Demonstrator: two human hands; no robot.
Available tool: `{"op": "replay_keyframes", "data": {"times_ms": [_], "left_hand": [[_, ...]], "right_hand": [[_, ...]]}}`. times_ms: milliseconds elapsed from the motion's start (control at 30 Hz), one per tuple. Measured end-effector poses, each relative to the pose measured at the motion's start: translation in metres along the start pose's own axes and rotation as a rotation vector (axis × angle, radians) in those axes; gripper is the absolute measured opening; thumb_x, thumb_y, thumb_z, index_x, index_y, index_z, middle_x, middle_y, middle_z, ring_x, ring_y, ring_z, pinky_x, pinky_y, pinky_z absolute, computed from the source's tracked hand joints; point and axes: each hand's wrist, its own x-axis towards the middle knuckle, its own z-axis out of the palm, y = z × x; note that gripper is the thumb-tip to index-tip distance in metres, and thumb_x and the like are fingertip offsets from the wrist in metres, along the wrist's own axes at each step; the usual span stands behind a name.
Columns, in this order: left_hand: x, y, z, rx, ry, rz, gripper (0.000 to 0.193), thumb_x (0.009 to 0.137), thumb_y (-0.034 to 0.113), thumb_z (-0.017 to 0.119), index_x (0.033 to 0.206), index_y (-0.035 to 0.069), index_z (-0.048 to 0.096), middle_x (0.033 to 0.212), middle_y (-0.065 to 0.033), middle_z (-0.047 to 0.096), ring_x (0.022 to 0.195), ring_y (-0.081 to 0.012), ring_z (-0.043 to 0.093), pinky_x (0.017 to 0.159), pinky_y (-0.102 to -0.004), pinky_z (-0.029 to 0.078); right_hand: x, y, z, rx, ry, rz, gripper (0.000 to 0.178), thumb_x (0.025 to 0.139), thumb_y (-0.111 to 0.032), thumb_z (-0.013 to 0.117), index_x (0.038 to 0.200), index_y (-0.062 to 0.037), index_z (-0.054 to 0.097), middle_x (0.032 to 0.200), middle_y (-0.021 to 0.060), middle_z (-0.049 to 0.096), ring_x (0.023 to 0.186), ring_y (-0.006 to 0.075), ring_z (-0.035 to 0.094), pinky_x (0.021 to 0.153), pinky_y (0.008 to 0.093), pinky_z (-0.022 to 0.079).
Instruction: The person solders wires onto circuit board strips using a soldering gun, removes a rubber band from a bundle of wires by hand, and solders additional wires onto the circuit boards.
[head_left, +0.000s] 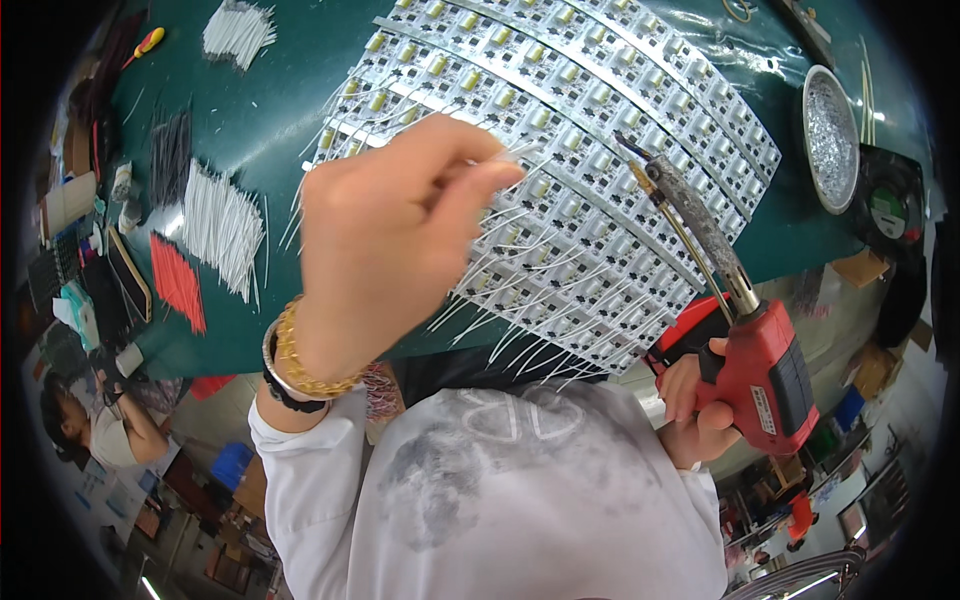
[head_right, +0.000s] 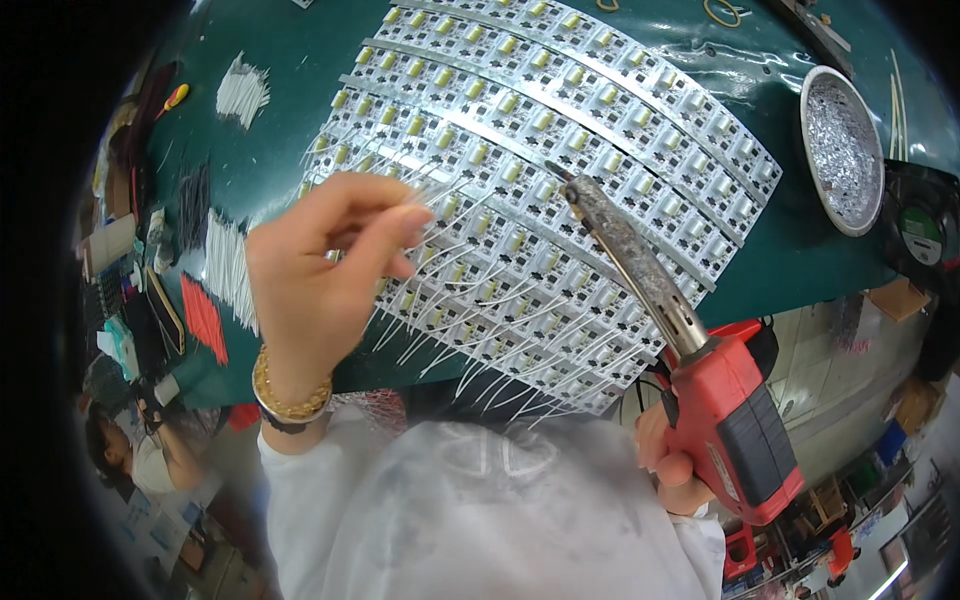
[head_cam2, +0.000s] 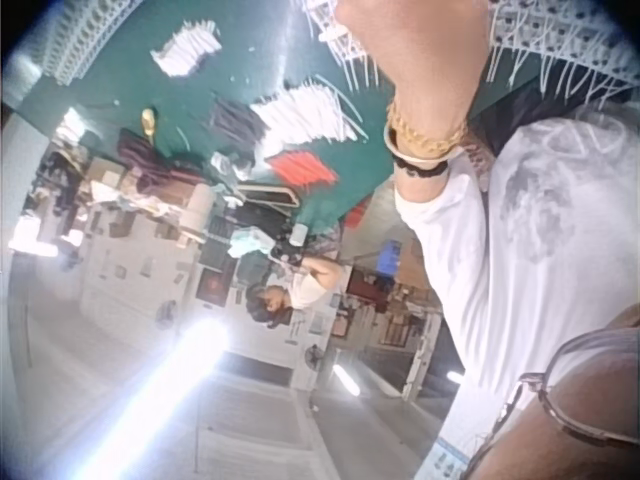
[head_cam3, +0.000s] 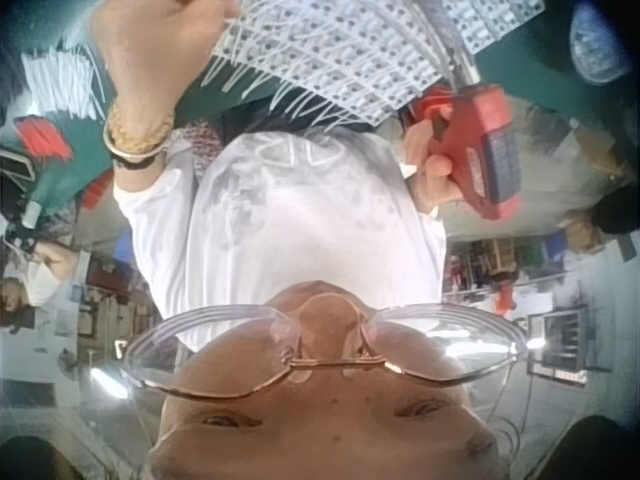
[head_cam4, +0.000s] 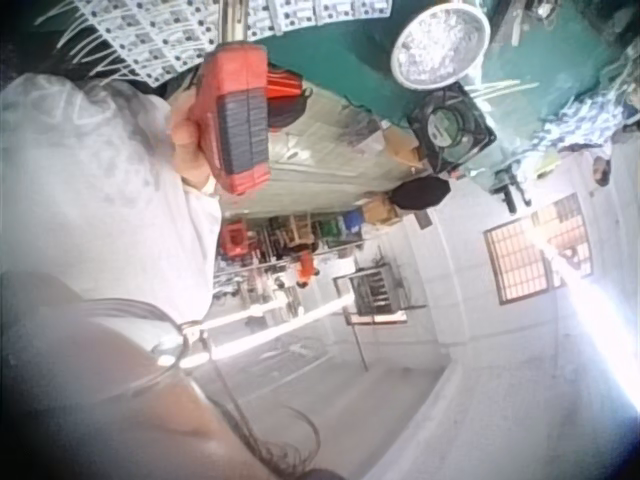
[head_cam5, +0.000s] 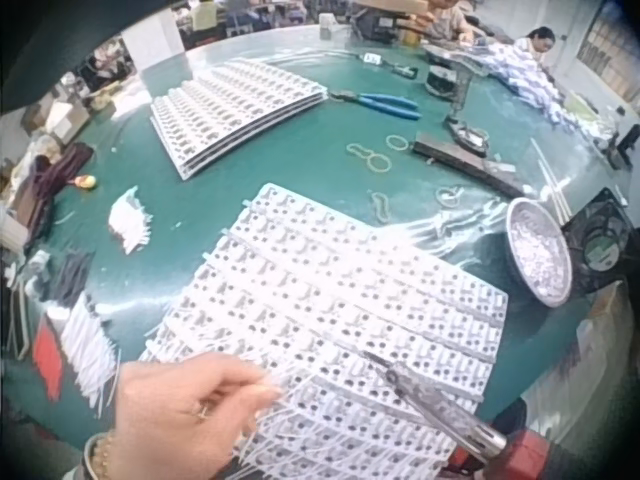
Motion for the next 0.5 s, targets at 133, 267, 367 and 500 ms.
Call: {"op": "replay_keyframes", "data": {"times_ms": [133, 267, 367, 500], "left_hand": [[0.006, -0.006, 0.023, 0.007, -0.047, 0.077, 0.006, 0.081, 0.004, 0.068, 0.08, -0.002, 0.065, 0.064, -0.0036, 0.062, 0.053, -0.0052, 0.054, 0.048, -0.0184, 0.041], [0.003, -0.011, 0.03, 0.055, -0.001, 0.11, 0.009, 0.08, 0.007, 0.07, 0.079, 0.0, 0.064, 0.058, -0.0019, 0.055, 0.048, -0.0049, 0.042, 0.044, -0.0217, 0.032], [0.002, -0.011, 0.037, 0.103, 0.059, 0.129, 0.014, 0.077, 0.009, 0.068, 0.071, 0.005, 0.057, 0.059, -0.0063, 0.054, 0.049, -0.0235, 0.052, 0.044, -0.0325, 0.038], [0.001, -0.014, 0.041, 0.169, 0.075, 0.171, 0.015, 0.077, 0.008, 0.068, 0.071, 0.005, 0.055, 0.06, -0.0058, 0.054, 0.048, -0.023, 0.052, 0.043, -0.0318, 0.037]], "right_hand": [[-0.001, 0.0, -0.002, 0.017, -0.027, 0.027, 0.077, 0.083, -0.054, 0.06, 0.122, 0.0086, 0.04, 0.049, -0.0013, 0.044, 0.039, 0.0098, 0.04, 0.042, 0.0251, 0.03], [-0.006, 0.007, -0.012, 0.016, -0.059, -0.002, 0.077, 0.081, -0.056, 0.06, 0.122, 0.0068, 0.042, 0.049, -0.0014, 0.044, 0.039, 0.0097, 0.04, 0.042, 0.0255, 0.031], [-0.012, 0.017, -0.028, 0.012, -0.157, 0.026, 0.077, 0.079, -0.058, 0.061, 0.121, 0.0049, 0.044, 0.049, -0.0016, 0.044, 0.04, 0.0098, 0.041, 0.043, 0.0258, 0.031], [-0.012, 0.03, -0.039, 0.185, -0.313, -0.03, 0.05, 0.079, -0.037, 0.062, 0.107, 0.0013, 0.046, 0.058, 0.0011, 0.049, 0.047, 0.0135, 0.046, 0.048, 0.027, 0.036]]}}
